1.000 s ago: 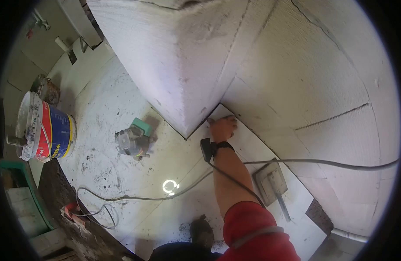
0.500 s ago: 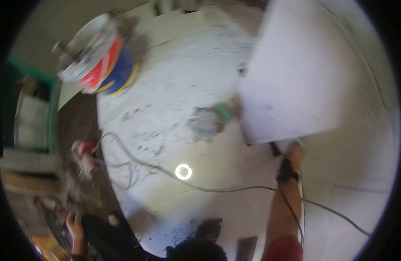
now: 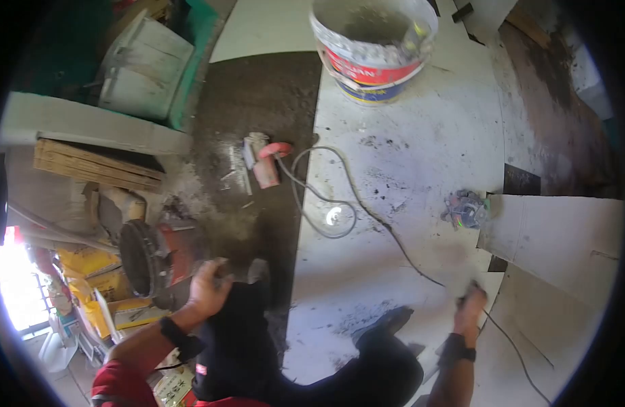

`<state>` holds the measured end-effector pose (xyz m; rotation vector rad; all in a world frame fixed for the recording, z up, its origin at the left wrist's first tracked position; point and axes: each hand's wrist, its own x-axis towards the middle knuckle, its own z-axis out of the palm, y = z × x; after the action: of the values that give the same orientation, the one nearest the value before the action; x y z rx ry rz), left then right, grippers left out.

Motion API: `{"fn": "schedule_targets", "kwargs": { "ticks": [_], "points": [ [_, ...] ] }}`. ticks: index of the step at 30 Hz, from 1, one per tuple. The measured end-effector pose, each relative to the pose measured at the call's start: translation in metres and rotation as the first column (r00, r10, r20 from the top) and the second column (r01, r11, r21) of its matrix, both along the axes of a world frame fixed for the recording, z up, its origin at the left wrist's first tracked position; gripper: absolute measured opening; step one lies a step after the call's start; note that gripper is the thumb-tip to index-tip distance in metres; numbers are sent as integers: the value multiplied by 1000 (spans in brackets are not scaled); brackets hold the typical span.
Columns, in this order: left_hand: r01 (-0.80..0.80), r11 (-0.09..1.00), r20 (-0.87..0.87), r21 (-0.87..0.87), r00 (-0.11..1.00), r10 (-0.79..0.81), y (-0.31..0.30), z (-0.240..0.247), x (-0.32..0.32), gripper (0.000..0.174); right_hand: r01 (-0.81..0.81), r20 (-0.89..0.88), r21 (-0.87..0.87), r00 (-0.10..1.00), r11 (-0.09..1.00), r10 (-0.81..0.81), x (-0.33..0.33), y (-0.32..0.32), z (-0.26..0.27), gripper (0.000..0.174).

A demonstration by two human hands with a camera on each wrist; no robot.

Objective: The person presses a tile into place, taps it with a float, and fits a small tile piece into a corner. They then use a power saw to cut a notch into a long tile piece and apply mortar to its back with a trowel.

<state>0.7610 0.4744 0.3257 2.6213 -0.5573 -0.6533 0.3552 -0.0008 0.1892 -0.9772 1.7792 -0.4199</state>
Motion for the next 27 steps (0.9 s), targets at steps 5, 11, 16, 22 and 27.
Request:
{"fn": "schedule_targets", "kwargs": {
  "ticks": [5,11,16,22,27],
  "points": [
    [270,961,40,-55,963,-268,5,129,-36,66,-551,199,192,832,813,517,219,195,166,23],
    [280,937,103,-209,959,-264,51,235,-72,55,-763,393,303,646,571,654,314,376,296,18],
    [-50,912,62,-407,995,82,178,191,-45,42,-678,308,634,664,373,681,359,475,296,14],
    [-829,472,-420,-300,559,714,315,193,-12,12,-841,480,541,295,-14,826,472,593,310,26],
    [-979,2,-486,-205,103,868,393,194,-15,22,-988,92,155,29,15,995,505,570,267,23]
  ]
}}
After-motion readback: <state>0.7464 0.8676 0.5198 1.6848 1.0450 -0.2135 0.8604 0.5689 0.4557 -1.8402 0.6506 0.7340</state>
